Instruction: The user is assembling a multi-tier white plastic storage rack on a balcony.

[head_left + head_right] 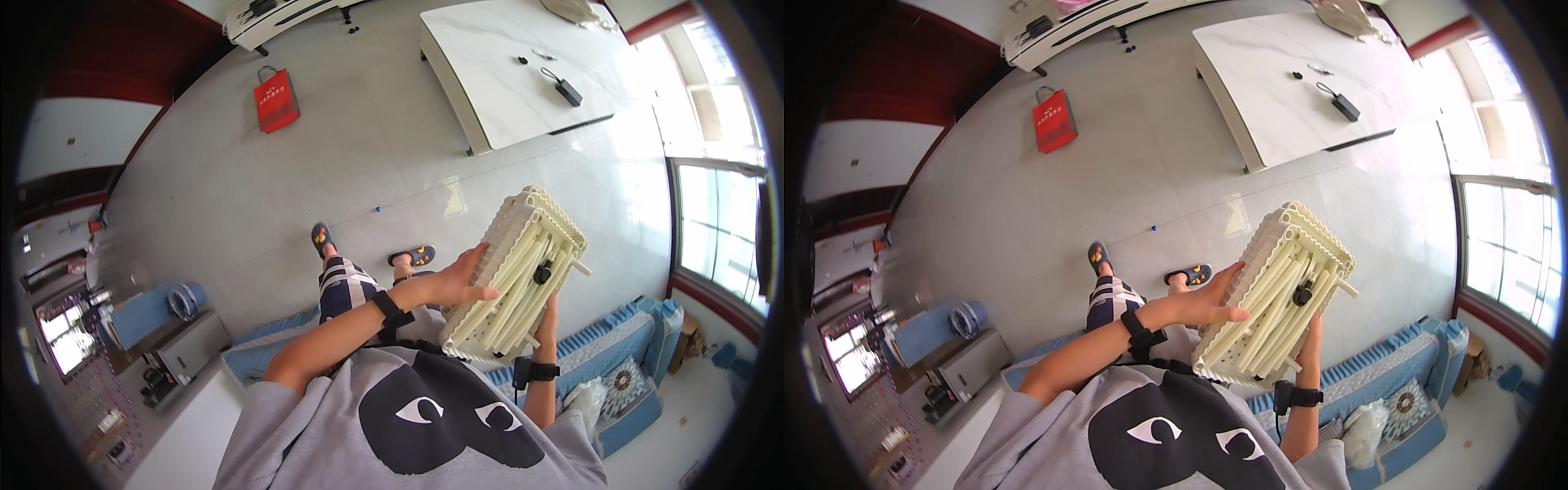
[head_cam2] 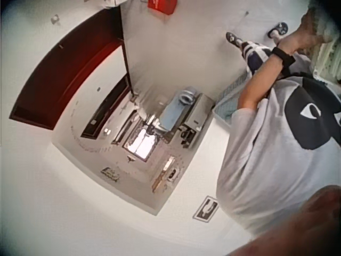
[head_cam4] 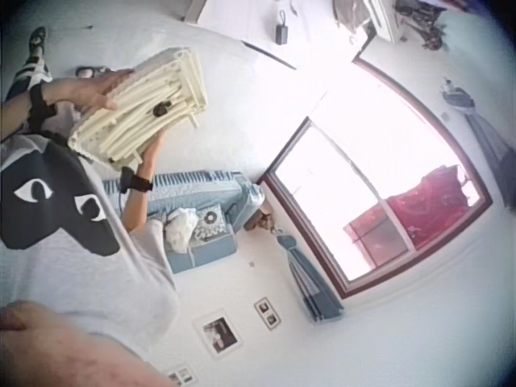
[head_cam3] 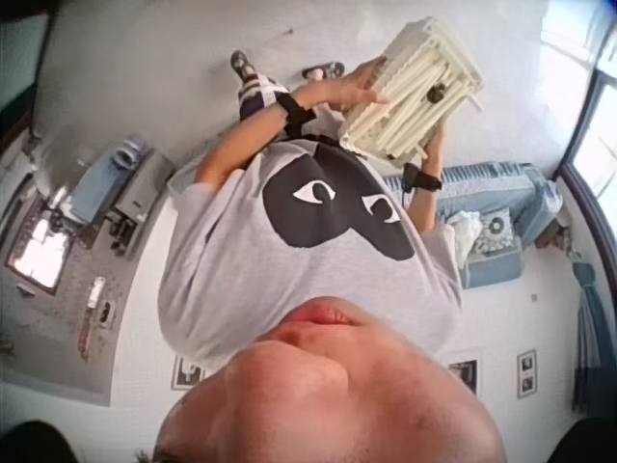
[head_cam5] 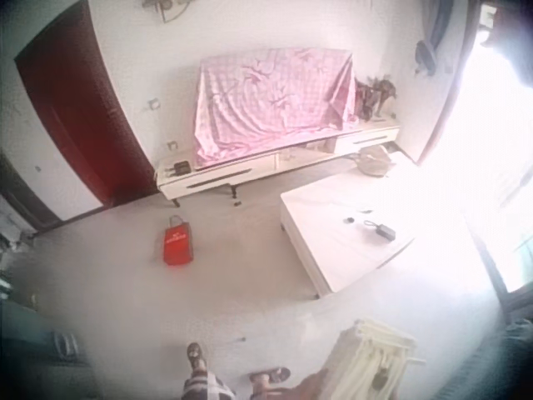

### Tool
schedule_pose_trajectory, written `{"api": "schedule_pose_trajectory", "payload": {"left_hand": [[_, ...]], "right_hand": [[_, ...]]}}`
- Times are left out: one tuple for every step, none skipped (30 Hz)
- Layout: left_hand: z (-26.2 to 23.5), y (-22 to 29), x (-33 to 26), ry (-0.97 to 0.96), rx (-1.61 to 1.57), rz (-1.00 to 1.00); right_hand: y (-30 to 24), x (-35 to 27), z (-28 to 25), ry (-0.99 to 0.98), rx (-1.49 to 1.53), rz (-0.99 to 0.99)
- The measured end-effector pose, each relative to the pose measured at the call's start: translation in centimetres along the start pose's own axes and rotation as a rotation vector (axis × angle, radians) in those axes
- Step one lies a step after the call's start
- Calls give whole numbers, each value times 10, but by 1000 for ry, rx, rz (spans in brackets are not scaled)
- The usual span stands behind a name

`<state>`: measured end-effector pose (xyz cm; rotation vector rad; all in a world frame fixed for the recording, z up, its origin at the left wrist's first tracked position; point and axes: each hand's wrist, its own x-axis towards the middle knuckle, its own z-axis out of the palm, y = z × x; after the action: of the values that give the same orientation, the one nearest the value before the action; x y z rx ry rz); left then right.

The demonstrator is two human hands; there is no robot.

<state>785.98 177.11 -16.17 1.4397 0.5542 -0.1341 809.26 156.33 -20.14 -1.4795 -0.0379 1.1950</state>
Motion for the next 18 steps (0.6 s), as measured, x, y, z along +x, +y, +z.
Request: {"api": "schedule_pose_trajectory", "payload": {"left_hand": [[4,1,3,0,1,-46],[12,-16,8,44,-81,0],[15,-33,14,61,-78,6],[16,-40,17,104,-161,55],[17,-41,19,146,-238,110],[21,-41,17,159,-329,130],[20,-44,16,150,-310,131],[20,-43,13,185,-338,147],[21,-44,12,212,-367,165],[22,-26,10,198,-405,156],[24,-19,9,176,-388,155],[27,-12,9,202,-400,150],[29,-5,10,217,-409,149],[28,-2,12,212,-429,111],[33,-8,15,178,-400,128],[35,-27,23,224,-400,184],[40,-28,25,263,-412,236],[42,-29,26,264,-427,201]], "right_hand": [[-1,3,-3,1,-41,0],[7,13,-12,-23,-24,15],[13,27,-19,-39,-29,9],[15,37,-23,-65,-50,18],[9,43,-15,-92,-68,18],[2,45,-10,-106,-61,44],[-11,45,7,-103,-44,32],[-25,40,24,-163,-61,-11],[-32,39,30,-214,-81,-59],[-34,43,22,-185,-64,-78],[-40,43,20,-177,-78,-68],[-45,41,16,-167,-92,-59],[-51,37,10,-140,-69,-79],[-56,42,7,-168,-111,-50],[-60,45,1,-194,-153,-20],[-56,59,-1,-235,-177,-47],[-54,62,5,-22,-287,-44],[-60,66,6,-140,-287,-80]]}}
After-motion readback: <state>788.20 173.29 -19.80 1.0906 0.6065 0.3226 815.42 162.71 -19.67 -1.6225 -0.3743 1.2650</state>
